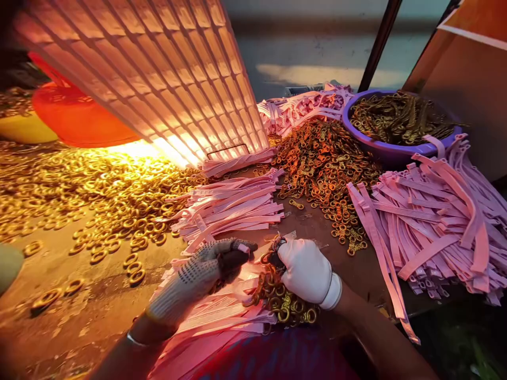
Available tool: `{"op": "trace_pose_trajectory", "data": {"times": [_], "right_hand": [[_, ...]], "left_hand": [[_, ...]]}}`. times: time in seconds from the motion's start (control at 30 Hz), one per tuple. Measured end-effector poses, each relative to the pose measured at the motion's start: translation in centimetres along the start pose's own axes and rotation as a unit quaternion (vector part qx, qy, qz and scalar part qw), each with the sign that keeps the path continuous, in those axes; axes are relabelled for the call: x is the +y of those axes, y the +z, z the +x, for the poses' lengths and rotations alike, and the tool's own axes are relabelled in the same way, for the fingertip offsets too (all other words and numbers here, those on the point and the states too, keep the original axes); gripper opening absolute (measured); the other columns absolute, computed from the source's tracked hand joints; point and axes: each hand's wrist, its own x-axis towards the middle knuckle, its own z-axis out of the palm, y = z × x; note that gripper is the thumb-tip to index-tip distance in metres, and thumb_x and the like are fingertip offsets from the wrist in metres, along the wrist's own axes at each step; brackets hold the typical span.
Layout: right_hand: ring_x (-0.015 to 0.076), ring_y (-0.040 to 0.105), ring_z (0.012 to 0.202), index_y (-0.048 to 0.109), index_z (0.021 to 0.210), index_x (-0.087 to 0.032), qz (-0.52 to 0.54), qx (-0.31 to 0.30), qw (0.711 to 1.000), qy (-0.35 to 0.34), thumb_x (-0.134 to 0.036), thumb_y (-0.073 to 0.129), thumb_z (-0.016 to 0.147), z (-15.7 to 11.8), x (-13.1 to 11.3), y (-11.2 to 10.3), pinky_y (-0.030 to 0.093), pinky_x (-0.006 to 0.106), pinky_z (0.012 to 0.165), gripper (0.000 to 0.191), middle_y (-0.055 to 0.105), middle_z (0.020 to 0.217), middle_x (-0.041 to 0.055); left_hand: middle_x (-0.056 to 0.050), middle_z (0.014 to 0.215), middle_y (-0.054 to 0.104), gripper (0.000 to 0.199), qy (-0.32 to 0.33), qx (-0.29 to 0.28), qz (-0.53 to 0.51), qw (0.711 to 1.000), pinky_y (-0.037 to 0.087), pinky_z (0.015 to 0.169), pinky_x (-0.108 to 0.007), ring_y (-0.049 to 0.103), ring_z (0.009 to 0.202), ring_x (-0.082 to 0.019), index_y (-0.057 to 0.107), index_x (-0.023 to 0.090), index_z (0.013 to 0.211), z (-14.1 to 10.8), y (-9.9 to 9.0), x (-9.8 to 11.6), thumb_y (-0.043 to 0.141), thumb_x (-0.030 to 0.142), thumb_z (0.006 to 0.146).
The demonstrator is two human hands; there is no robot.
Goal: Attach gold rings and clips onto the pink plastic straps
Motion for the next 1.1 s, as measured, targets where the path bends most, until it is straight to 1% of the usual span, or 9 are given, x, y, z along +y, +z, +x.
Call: {"op": "trace_pose_trajectory", "data": {"times": [0.23, 0.33, 0.47, 0.57, 0.63, 0.73, 0.9, 1.0, 1.1], "right_hand": [[0.0226, 0.063, 0.070, 0.065, 0.082, -0.019, -0.087, -0.105, 0.987, -0.088, -0.014, 0.062, 0.076, 2.9, -3.4, -1.1, 0.032, 0.034, 0.062, 0.008, 0.072, 0.081, 0.0095], [0.0195, 0.060, 0.067, 0.063, 0.083, -0.020, -0.062, -0.110, 0.985, -0.118, -0.016, 0.065, 0.079, 3.5, -3.4, -0.8, 0.031, 0.032, 0.061, 0.006, 0.070, 0.079, 0.0058], [0.0176, 0.053, 0.064, 0.059, 0.083, -0.019, -0.044, -0.044, 0.985, -0.160, -0.026, 0.062, 0.091, 3.9, -2.8, 0.8, 0.030, 0.031, 0.060, 0.011, 0.064, 0.075, 0.0046], [0.0190, 0.052, 0.065, 0.058, 0.080, -0.018, -0.095, 0.025, 0.980, -0.173, -0.016, 0.050, 0.095, 3.8, -2.6, 2.2, 0.029, 0.033, 0.060, 0.017, 0.062, 0.074, 0.0082], [0.0192, 0.053, 0.065, 0.059, 0.080, -0.018, -0.076, 0.029, 0.985, -0.153, -0.014, 0.050, 0.095, 3.7, -2.5, 2.7, 0.031, 0.033, 0.060, 0.018, 0.062, 0.073, 0.0082], [0.0194, 0.060, 0.069, 0.065, 0.090, -0.019, 0.050, -0.001, 0.995, -0.091, -0.021, 0.058, 0.094, 3.6, -2.4, 2.4, 0.039, 0.030, 0.064, 0.009, 0.068, 0.077, 0.0066], [0.0194, 0.069, 0.083, 0.068, 0.109, -0.022, 0.250, 0.038, 0.966, -0.061, -0.020, 0.053, 0.097, 3.7, -2.6, 1.2, 0.049, 0.029, 0.076, 0.019, 0.075, 0.094, 0.0061], [0.0188, 0.068, 0.084, 0.066, 0.112, -0.022, 0.273, 0.070, 0.954, -0.099, -0.021, 0.052, 0.099, 3.4, -3.3, 0.7, 0.051, 0.030, 0.078, 0.019, 0.075, 0.095, 0.0063], [0.0200, 0.068, 0.090, 0.064, 0.117, -0.020, 0.249, 0.079, 0.958, -0.119, -0.017, 0.051, 0.098, 2.7, -4.4, 0.3, 0.051, 0.032, 0.083, 0.023, 0.074, 0.100, 0.0081]], "left_hand": [[0.000, 0.058, 0.055, 0.026, 0.068, 0.013, 0.042, 0.997, 0.030, 0.040, -0.016, 0.045, 0.049, -0.009, 0.067, 0.015, 0.072, -2.9, 0.1, -0.2, 0.072, 0.039, 0.082], [0.004, 0.052, 0.047, 0.028, 0.006, 0.000, -0.100, 0.995, 0.025, 0.037, -0.016, 0.037, 0.042, -0.006, 0.060, 0.017, 0.074, -3.1, 0.0, -0.8, 0.071, 0.042, 0.082], [0.006, 0.049, 0.044, 0.033, -0.042, 0.004, -0.311, 0.950, 0.022, 0.036, -0.014, 0.033, 0.038, -0.005, 0.058, 0.017, 0.080, -2.6, 0.1, -2.2, 0.076, 0.045, 0.077], [0.006, 0.045, 0.041, 0.038, -0.068, -0.031, -0.384, 0.921, 0.018, 0.032, -0.015, 0.029, 0.035, -0.005, 0.055, 0.018, 0.076, -1.8, 0.3, -3.0, 0.073, 0.052, 0.077], [0.007, 0.044, 0.039, 0.040, -0.073, -0.039, -0.407, 0.910, 0.018, 0.031, -0.014, 0.028, 0.034, -0.004, 0.053, 0.018, 0.074, -1.4, 0.4, -3.0, 0.073, 0.053, 0.077], [0.006, 0.045, 0.042, 0.041, -0.046, -0.023, -0.393, 0.918, 0.019, 0.031, -0.014, 0.028, 0.034, -0.004, 0.054, 0.018, 0.072, -1.3, 0.4, -2.6, 0.074, 0.053, 0.076], [0.000, 0.061, 0.059, 0.037, -0.025, 0.069, -0.330, 0.941, 0.025, 0.036, -0.014, 0.039, 0.040, -0.004, 0.065, 0.016, 0.082, -3.1, -1.6, -1.2, 0.081, 0.047, 0.069], [0.002, 0.053, 0.052, 0.031, 0.003, 0.164, -0.217, 0.962, 0.024, 0.037, -0.015, 0.037, 0.041, -0.005, 0.071, 0.017, 0.085, -6.1, -4.2, 0.4, 0.081, 0.044, 0.073], [0.001, 0.054, 0.054, 0.032, 0.031, 0.245, -0.137, 0.959, 0.030, 0.040, -0.017, 0.041, 0.045, -0.008, 0.077, 0.018, 0.090, -9.3, -5.8, 1.6, 0.083, 0.044, 0.072]]}}
